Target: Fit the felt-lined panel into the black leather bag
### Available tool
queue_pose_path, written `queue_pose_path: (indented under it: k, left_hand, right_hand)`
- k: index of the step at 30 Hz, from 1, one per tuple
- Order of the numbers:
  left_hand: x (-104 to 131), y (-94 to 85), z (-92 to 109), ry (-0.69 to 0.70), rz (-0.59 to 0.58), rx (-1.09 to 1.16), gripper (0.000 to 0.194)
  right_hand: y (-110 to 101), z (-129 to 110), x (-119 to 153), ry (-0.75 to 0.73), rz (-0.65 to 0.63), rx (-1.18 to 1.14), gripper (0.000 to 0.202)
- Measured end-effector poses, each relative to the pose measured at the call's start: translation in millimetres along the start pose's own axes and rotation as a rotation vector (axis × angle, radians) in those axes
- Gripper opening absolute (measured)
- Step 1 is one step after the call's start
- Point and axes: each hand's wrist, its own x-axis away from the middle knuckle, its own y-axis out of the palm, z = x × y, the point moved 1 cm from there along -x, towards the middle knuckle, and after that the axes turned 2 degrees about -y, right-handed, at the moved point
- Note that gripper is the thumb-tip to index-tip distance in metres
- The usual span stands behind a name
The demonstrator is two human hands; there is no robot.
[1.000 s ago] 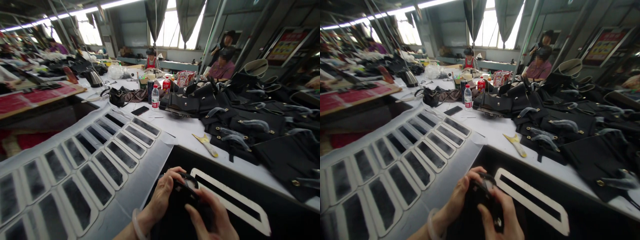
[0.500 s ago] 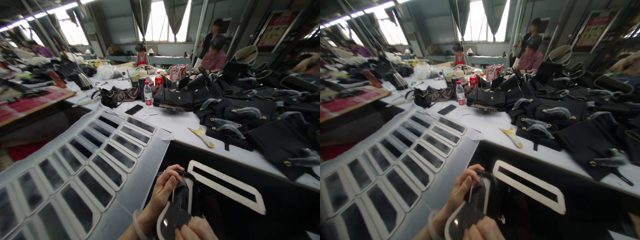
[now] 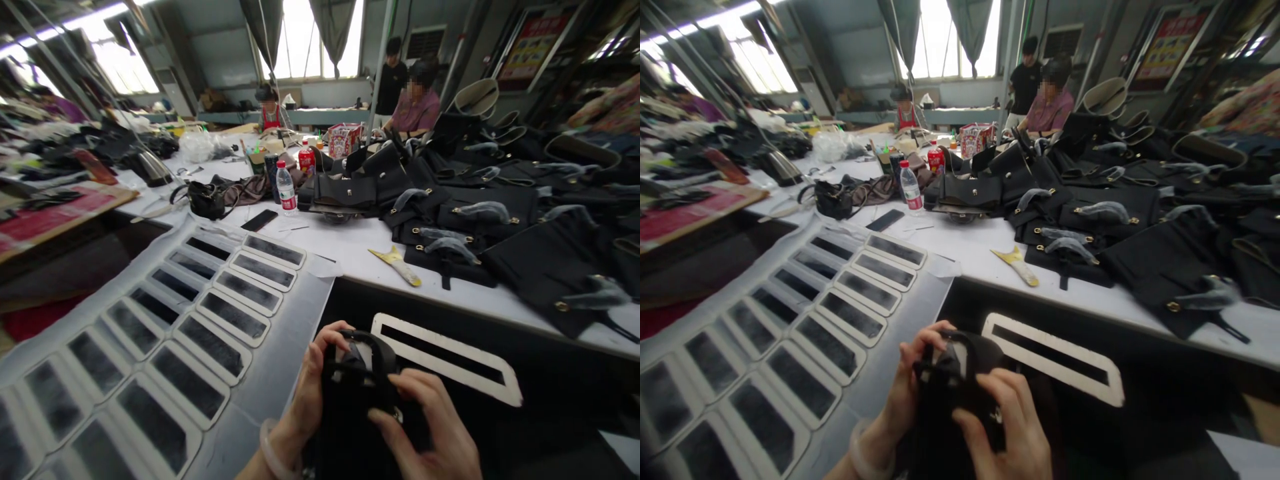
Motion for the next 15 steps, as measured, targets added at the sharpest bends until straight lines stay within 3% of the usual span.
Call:
queue_pose_path:
  k: [3,7,11,15]
  left_hand:
    - [2,-3.7,1,0.031,-0.015,-0.007,0.06]
    - [3,-5.0,3,-0.005,0.035,-0.123,0.044]
    - [3,-3.5,6,-0.094,0.111,-0.197,0.033]
    - [3,-2.0,10,-0.112,0.171,-0.2,0.029]
  right_hand:
    - [16,13,7,0.174,-0.017,0.026,0.042]
    - [38,5,23,0.127,0.034,0.038,0.05]
    - [52,-8,25,0.161,0.067,0.001,0.039]
    - [61,-15,18,0.301,0.135,-0.092,0.023]
